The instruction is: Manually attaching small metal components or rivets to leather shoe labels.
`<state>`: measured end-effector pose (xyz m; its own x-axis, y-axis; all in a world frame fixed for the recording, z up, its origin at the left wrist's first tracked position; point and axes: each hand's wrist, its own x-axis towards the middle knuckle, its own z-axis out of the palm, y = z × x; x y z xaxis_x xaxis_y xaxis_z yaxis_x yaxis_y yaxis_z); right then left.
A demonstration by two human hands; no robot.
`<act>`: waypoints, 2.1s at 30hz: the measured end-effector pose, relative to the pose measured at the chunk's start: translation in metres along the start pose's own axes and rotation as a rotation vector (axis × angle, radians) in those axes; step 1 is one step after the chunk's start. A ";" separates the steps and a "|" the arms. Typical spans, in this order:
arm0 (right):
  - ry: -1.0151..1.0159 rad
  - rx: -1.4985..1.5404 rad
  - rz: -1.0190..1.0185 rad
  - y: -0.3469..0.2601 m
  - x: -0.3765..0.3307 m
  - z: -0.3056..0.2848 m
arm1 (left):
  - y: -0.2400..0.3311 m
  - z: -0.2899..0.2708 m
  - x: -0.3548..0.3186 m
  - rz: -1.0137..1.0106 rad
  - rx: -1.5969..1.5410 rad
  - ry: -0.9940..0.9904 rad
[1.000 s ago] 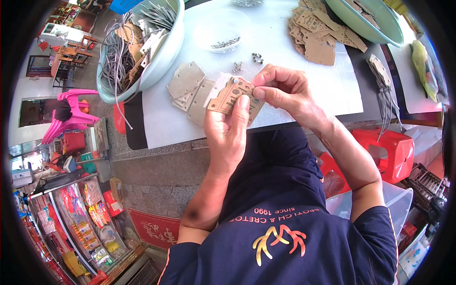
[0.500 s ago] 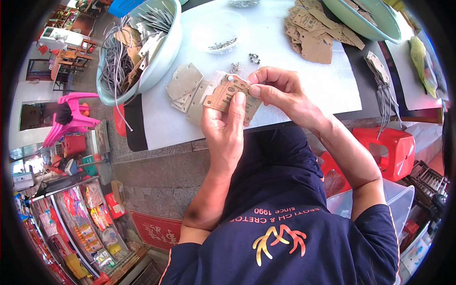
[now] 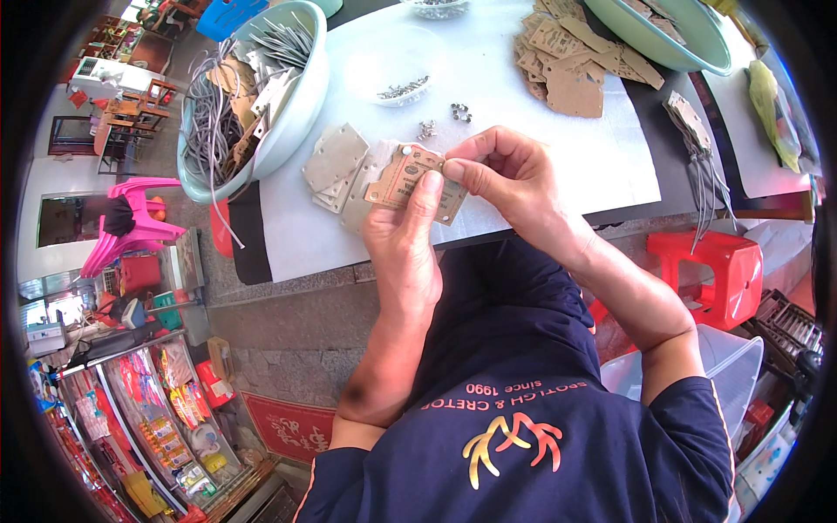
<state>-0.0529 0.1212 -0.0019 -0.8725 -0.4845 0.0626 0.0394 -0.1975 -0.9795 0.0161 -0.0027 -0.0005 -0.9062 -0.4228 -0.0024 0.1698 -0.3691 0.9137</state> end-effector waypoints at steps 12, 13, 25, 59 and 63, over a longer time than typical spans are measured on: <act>0.041 0.033 -0.029 0.002 -0.009 0.002 | 0.003 0.001 0.000 -0.109 -0.158 -0.011; 0.010 -0.006 -0.049 0.003 -0.011 0.001 | 0.004 0.000 0.001 -0.108 -0.158 -0.010; -0.013 0.153 0.174 0.000 -0.019 -0.004 | 0.011 0.000 -0.002 -0.144 -0.161 -0.056; -0.012 -0.819 -0.219 -0.025 0.044 -0.036 | 0.009 -0.019 0.000 -0.220 -0.236 -0.004; -0.055 -1.094 -0.415 -0.020 0.058 -0.038 | 0.006 -0.021 0.003 -0.207 -0.250 -0.014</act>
<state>-0.1232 0.1293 0.0136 -0.6963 -0.5970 0.3984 -0.7073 0.4764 -0.5223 0.0222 -0.0241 -0.0040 -0.9365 -0.3064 -0.1703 0.0697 -0.6390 0.7661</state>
